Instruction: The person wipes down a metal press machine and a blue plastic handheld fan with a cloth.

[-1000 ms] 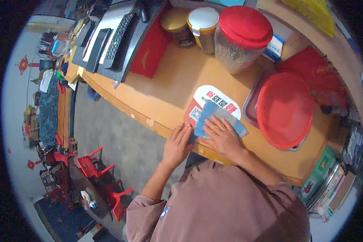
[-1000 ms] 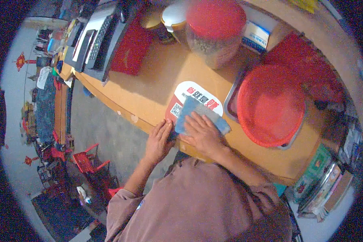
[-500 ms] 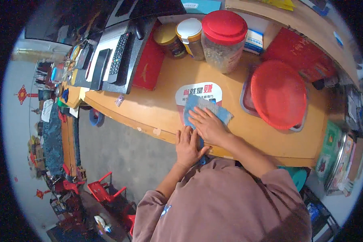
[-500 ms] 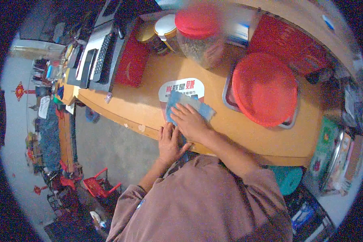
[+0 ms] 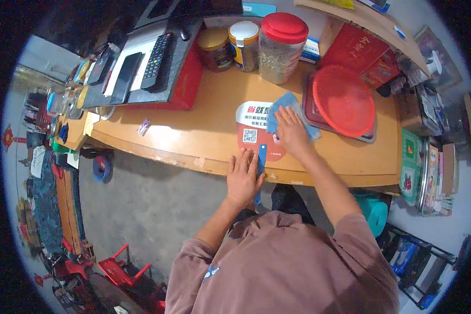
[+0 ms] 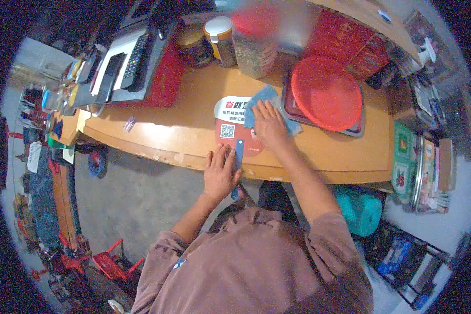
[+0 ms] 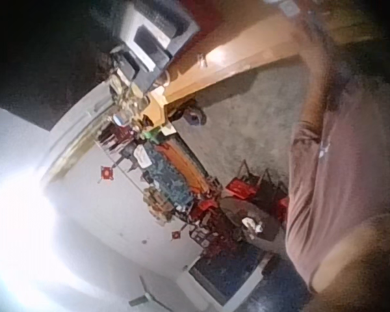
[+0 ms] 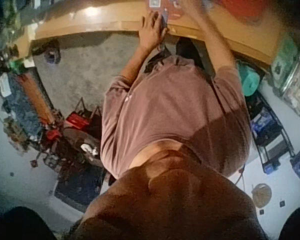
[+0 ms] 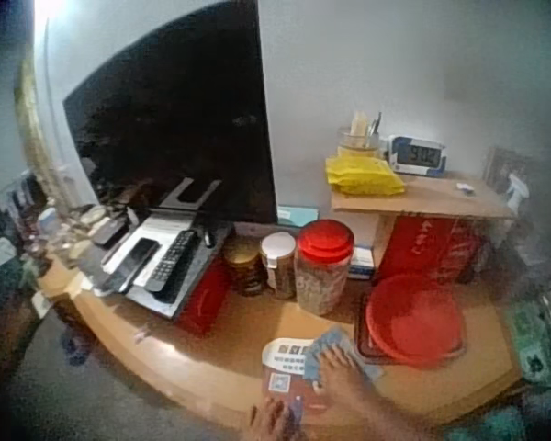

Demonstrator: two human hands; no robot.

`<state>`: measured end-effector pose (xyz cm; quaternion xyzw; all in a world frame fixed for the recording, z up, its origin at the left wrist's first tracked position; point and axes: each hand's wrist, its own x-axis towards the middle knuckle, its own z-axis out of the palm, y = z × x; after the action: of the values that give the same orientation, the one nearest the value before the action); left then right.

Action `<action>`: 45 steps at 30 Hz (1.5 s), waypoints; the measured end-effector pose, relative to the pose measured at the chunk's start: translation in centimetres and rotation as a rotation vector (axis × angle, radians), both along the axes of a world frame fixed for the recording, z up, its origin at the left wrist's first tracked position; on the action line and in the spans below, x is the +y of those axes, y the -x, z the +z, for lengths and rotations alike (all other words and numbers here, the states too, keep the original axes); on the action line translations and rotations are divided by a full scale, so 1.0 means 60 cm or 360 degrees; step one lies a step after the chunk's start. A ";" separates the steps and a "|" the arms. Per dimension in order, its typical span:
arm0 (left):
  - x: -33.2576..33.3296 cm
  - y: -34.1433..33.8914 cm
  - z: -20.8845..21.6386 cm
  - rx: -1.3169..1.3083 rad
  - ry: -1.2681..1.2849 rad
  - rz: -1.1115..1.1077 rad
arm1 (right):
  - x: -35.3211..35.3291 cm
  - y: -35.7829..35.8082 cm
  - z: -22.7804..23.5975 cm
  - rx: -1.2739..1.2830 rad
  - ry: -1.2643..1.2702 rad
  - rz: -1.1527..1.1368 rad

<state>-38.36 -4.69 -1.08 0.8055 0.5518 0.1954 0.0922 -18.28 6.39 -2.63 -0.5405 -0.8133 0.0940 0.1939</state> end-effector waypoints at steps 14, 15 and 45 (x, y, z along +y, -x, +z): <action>-0.017 -0.010 0.006 0.0019 0.0035 0.0172 | -0.104 -0.044 0.001 0.0048 0.0109 0.0621; -0.014 -0.014 0.009 0.0037 0.0039 0.0197 | -0.072 -0.042 0.000 0.0020 0.0052 0.0521; 0.003 0.048 -0.029 -0.0324 -0.0053 0.0055 | 0.010 0.126 0.007 -0.0238 0.0097 0.0893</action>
<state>-41.22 -4.50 -2.81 0.7734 0.5500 0.2867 0.1310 -25.84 6.98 -2.23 -0.3053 -0.9399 0.1282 0.0836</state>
